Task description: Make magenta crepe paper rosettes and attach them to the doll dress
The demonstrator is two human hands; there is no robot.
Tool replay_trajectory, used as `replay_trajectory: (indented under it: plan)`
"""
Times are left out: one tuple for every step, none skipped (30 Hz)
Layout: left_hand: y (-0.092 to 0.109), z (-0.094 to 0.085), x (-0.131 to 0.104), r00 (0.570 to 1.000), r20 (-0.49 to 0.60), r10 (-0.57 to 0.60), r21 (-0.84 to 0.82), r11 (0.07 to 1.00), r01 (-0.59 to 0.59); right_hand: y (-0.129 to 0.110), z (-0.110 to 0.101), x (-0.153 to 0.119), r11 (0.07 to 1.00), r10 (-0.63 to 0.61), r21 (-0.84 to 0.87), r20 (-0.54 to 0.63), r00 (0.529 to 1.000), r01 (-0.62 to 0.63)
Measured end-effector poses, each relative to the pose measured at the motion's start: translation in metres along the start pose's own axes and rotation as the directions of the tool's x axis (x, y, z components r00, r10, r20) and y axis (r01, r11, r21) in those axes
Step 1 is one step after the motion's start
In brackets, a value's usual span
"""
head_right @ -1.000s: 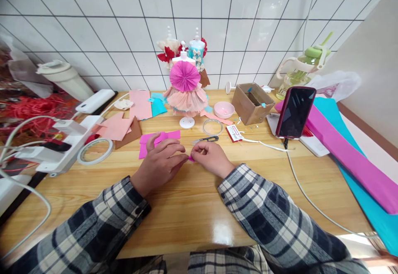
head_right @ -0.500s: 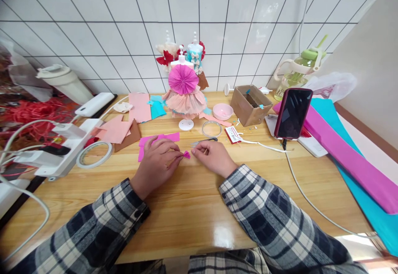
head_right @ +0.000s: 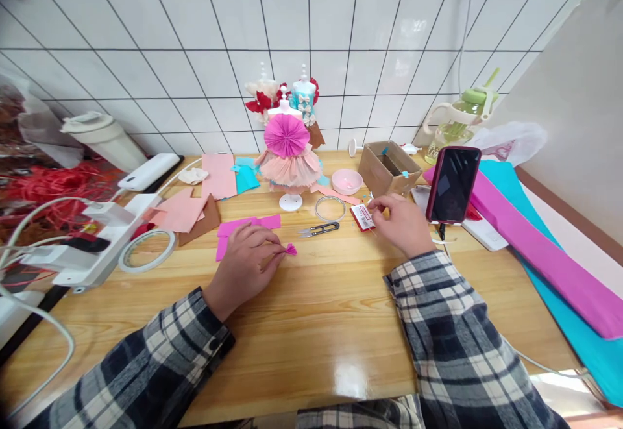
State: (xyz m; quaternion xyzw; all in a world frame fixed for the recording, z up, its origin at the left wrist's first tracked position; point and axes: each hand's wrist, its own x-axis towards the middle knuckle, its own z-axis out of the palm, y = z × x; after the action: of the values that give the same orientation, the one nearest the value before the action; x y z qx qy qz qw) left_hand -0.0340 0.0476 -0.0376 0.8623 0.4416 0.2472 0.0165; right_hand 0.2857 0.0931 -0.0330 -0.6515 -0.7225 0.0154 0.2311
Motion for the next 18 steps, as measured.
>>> replay_trajectory:
  plan:
    - [0.000,0.000,0.000,1.000,0.006,0.002,0.000,1.000,-0.002,0.005,-0.002,0.000,1.000,0.004,-0.003,0.005,1.000,-0.004]
    - [0.000,0.000,0.000,1.000,0.013,0.004,-0.002,1.000,-0.004,0.010,-0.004,0.000,1.000,-0.003,-0.003,0.026,1.000,0.003]
    - [0.000,0.000,0.000,1.000,0.017,0.005,-0.004,1.000,-0.005,0.015,-0.005,-0.001,1.000,-0.018,-0.002,0.060,0.998,0.018]
    - [0.000,0.000,0.000,1.000,0.019,0.008,-0.007,1.000,-0.007,0.018,-0.006,-0.001,0.999,-0.035,-0.004,0.096,0.995,0.035]
    - [0.000,0.000,0.000,1.000,0.017,0.009,-0.010,1.000,-0.009,0.020,-0.005,-0.002,0.999,-0.049,-0.009,0.129,0.990,0.051]
    - [0.001,0.000,0.000,1.000,0.014,0.009,-0.012,1.000,-0.009,0.021,-0.004,-0.002,0.998,-0.061,-0.020,0.155,0.986,0.065]
    - [0.001,0.000,0.000,1.000,0.009,0.010,-0.013,1.000,-0.010,0.021,-0.002,-0.002,0.996,-0.071,-0.036,0.175,0.982,0.079]
    - [0.001,0.000,0.000,1.000,0.003,0.011,-0.014,1.000,-0.011,0.019,-0.001,-0.003,0.994,-0.081,-0.055,0.191,0.978,0.093]
    - [0.001,0.000,0.000,1.000,0.001,0.012,-0.014,1.000,-0.012,0.017,0.001,-0.003,0.991,-0.091,-0.079,0.209,0.974,0.110]
    - [0.001,0.000,0.000,1.000,0.001,0.013,-0.014,1.000,-0.013,0.014,0.002,-0.003,0.986,-0.097,-0.108,0.225,0.970,0.124]
    - [0.001,0.000,0.000,1.000,0.002,0.013,-0.013,1.000,-0.013,0.011,0.003,-0.003,0.981,-0.095,-0.142,0.236,0.967,0.131]
    - [0.001,0.000,0.000,1.000,0.004,0.015,-0.012,1.000,-0.014,0.008,0.004,-0.003,0.976,-0.080,-0.178,0.241,0.967,0.125]
    - [0.001,0.001,0.000,1.000,0.006,0.015,-0.012,1.000,-0.015,0.005,0.005,-0.003,0.971,-0.055,-0.212,0.239,0.969,0.107]
    - [0.001,0.001,-0.001,1.000,0.008,0.015,-0.012,1.000,-0.015,0.002,0.006,-0.003,0.966,-0.025,-0.243,0.234,0.972,0.084]
    - [0.000,0.001,-0.001,1.000,0.007,0.016,-0.013,1.000,-0.016,-0.001,0.007,-0.003,0.962,0.003,-0.267,0.228,0.974,0.059]
    - [0.000,0.001,-0.001,1.000,0.006,0.017,-0.016,1.000,-0.017,-0.003,0.007,-0.003,0.958,0.027,-0.283,0.222,0.975,0.038]
    - [0.000,0.002,-0.001,1.000,0.007,0.019,-0.019,1.000,-0.019,-0.005,0.008,-0.003,0.956,0.042,-0.293,0.219,0.975,0.025]
    - [0.000,0.002,-0.001,1.000,0.008,0.020,-0.022,1.000,-0.020,-0.007,0.008,-0.003,0.954,0.048,-0.298,0.219,0.975,0.020]
